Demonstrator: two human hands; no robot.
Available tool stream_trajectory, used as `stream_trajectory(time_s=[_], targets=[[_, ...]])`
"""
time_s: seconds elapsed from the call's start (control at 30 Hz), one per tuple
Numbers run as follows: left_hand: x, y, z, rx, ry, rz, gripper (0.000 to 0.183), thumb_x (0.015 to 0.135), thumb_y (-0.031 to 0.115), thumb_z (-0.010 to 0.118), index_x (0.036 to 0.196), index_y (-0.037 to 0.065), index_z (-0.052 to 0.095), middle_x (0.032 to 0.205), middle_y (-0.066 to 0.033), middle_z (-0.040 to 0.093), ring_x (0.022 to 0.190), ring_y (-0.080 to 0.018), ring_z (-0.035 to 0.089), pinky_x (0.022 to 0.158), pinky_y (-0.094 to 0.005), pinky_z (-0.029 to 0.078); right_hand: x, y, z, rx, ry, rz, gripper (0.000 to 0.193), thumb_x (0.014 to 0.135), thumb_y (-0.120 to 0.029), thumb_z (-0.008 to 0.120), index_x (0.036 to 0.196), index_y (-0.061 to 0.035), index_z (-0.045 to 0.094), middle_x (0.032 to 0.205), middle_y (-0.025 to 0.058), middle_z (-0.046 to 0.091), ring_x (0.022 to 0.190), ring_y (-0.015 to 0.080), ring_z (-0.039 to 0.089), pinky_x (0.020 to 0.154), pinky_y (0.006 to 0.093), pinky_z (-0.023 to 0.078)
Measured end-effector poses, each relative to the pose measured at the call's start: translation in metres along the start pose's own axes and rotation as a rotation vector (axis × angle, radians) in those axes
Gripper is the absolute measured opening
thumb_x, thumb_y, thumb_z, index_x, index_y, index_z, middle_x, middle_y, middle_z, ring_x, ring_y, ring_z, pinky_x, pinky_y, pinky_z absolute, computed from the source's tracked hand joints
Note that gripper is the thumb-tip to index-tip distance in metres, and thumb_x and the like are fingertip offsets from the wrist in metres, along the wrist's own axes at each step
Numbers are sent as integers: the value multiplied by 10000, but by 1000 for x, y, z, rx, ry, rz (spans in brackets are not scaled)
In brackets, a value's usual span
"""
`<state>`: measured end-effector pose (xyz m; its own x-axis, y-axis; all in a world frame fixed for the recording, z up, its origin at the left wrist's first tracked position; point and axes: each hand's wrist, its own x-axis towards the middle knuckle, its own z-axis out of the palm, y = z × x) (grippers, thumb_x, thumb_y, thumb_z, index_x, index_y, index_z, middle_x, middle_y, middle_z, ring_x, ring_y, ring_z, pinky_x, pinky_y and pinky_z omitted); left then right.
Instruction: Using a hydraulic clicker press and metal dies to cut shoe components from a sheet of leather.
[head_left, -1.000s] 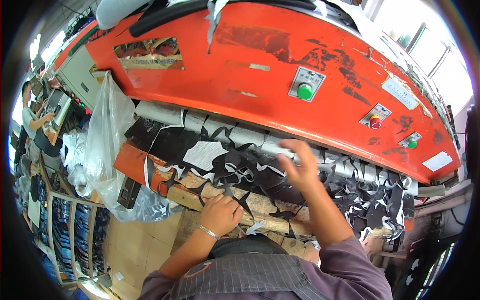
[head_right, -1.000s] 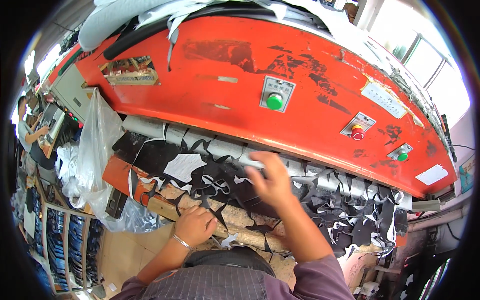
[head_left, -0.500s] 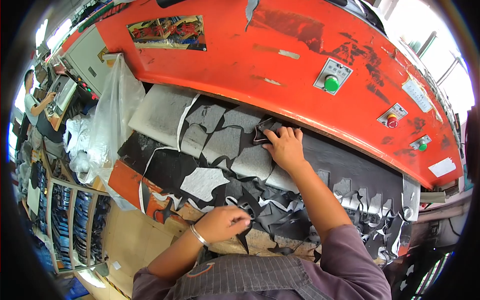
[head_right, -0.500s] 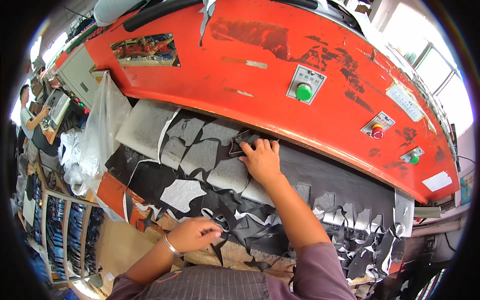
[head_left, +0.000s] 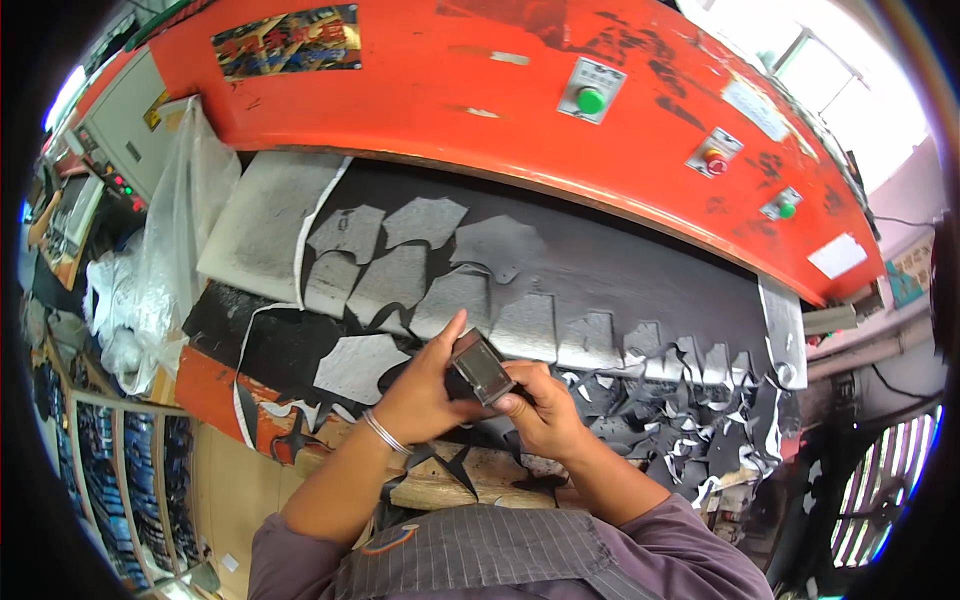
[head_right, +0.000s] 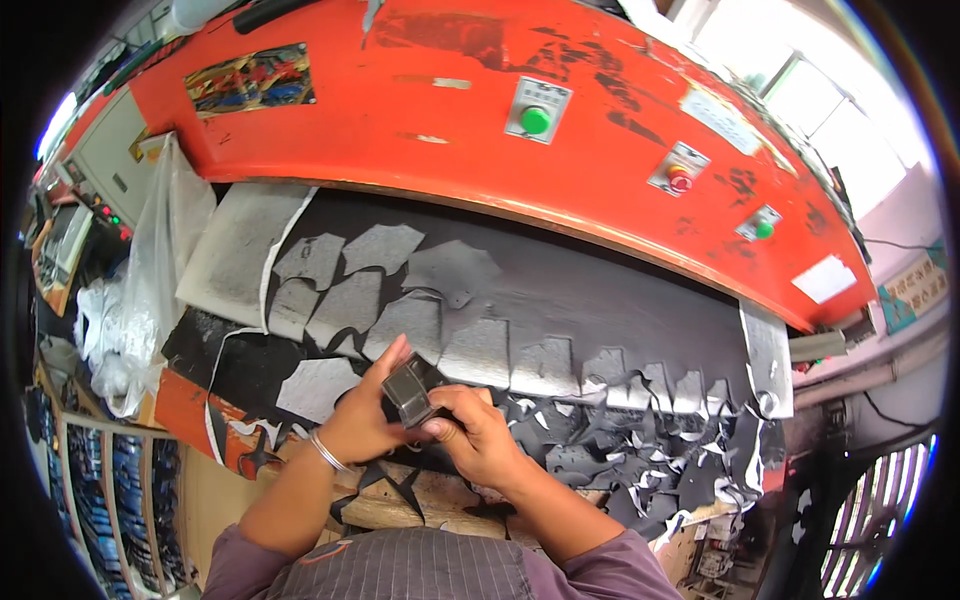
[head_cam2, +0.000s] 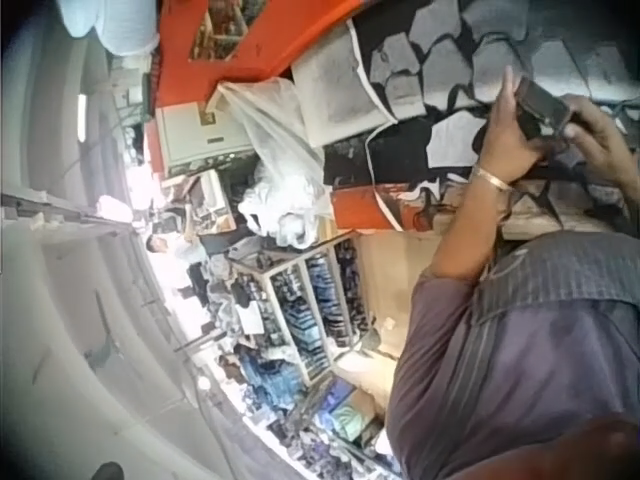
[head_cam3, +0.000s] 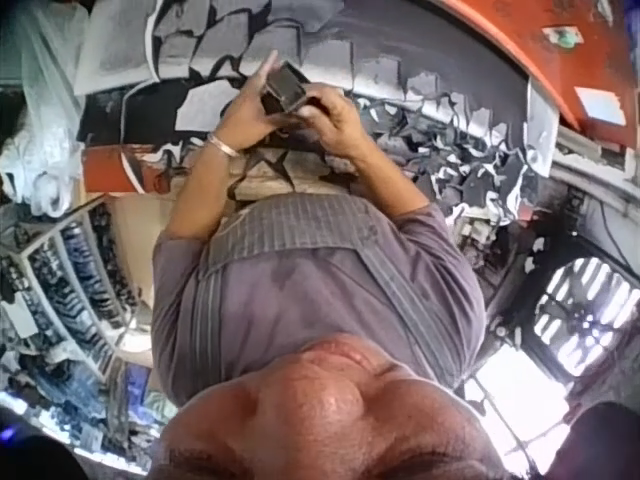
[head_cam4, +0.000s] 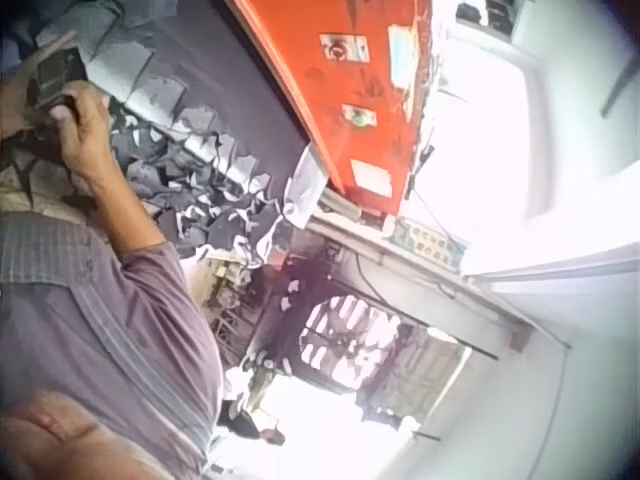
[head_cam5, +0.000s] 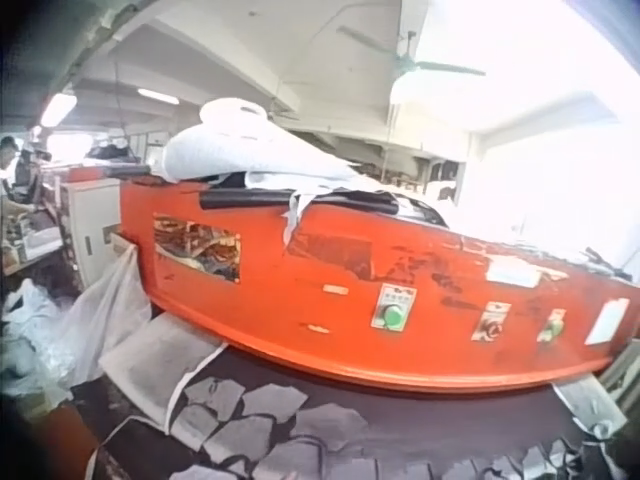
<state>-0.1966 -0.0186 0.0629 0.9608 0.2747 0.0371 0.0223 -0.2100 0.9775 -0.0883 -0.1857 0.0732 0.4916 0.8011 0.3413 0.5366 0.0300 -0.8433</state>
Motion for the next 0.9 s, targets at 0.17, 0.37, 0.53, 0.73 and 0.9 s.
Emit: stream_trajectory(time_s=[0.17,0.37,0.53,0.73,0.9], targets=[[61,-24,-29,443,250,193,474,792,226,723,1196,19,588,1300,-185,530,1214,-356,491,1026,-411,404,19,30,-50,-537,78,-192,249,754,-79,724,986,-127,645,951,66,604,902,265,574,820,396,355],[162,-29,-12,947,211,-183,539,798,306,740,1195,-7,553,1241,-178,562,1122,-365,550,982,-421,446,62,107,-80,-911,114,-67,158,790,-165,695,946,-165,667,894,41,597,882,239,574,794,409,359],[182,-44,-16,817,90,-321,442,796,335,737,1065,18,587,1192,-193,577,1108,-386,542,908,-464,454,73,134,-67,-1053,172,-124,155,818,-230,664,966,-186,665,879,47,590,875,237,571,814,415,386],[145,-92,-27,136,557,167,199,894,239,659,889,63,565,715,-36,513,675,-183,509,633,-355,426,66,133,-59,-1037,297,58,481,810,-297,695,1238,-129,556,1320,235,424,1149,411,480,1020,494,334],[65,-65,-75,-458,535,18,115,945,200,609,916,104,552,808,52,504,748,-47,459,677,-247,411,52,137,-74,-859,230,285,633,820,-353,695,1313,-26,470,1462,363,222,1277,478,387,1074,513,309]])
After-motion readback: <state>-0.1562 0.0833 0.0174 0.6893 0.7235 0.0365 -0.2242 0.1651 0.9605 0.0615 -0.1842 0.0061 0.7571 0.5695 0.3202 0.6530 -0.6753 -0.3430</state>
